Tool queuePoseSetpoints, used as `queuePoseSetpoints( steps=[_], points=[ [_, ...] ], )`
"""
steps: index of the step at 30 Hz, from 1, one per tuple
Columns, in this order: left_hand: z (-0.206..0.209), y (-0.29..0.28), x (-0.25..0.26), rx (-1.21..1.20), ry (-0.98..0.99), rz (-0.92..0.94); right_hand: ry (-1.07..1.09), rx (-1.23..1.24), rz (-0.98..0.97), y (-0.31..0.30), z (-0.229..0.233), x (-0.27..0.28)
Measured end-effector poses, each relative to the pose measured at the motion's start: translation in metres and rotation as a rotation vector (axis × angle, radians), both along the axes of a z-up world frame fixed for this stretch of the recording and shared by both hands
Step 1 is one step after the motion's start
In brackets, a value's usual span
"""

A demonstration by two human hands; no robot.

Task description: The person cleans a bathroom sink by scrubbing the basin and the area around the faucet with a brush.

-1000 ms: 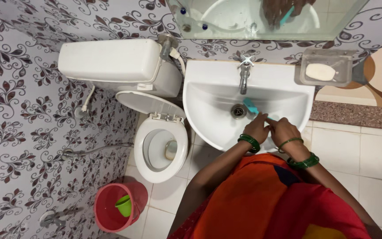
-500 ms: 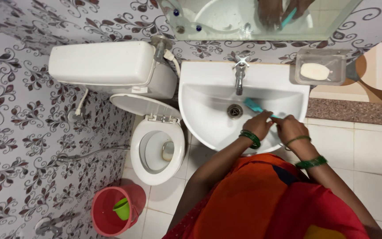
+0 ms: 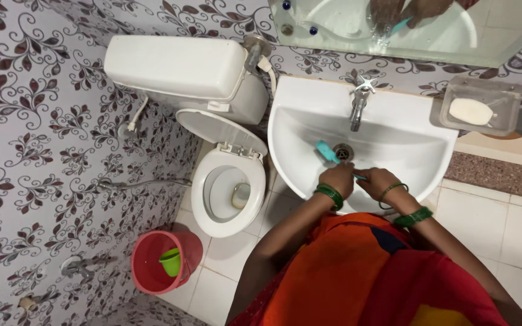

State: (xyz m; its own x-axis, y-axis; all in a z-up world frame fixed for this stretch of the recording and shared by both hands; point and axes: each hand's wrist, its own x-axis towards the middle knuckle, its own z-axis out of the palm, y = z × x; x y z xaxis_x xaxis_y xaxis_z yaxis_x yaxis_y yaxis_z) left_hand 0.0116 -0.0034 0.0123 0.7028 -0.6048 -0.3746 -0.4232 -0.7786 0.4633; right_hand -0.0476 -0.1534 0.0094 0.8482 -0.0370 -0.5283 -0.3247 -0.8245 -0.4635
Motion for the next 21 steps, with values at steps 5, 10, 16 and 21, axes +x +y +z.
queuePoseSetpoints(
  steps=[5,10,16,21],
  points=[
    [0.006,-0.008,-0.010,0.022,0.034,-0.015,0.073,0.039,-0.042,-0.021,-0.022,0.001],
    [-0.017,-0.022,0.013,-0.004,-0.056,0.014,0.110,-0.101,-0.091,0.000,0.003,0.015],
    [-0.021,-0.020,0.014,0.011,-0.149,-0.046,0.056,-0.052,-0.071,-0.006,0.001,0.014],
    [-0.010,-0.019,-0.019,0.076,-0.067,-0.152,0.120,0.079,-0.003,-0.030,-0.014,-0.016]
  ],
)
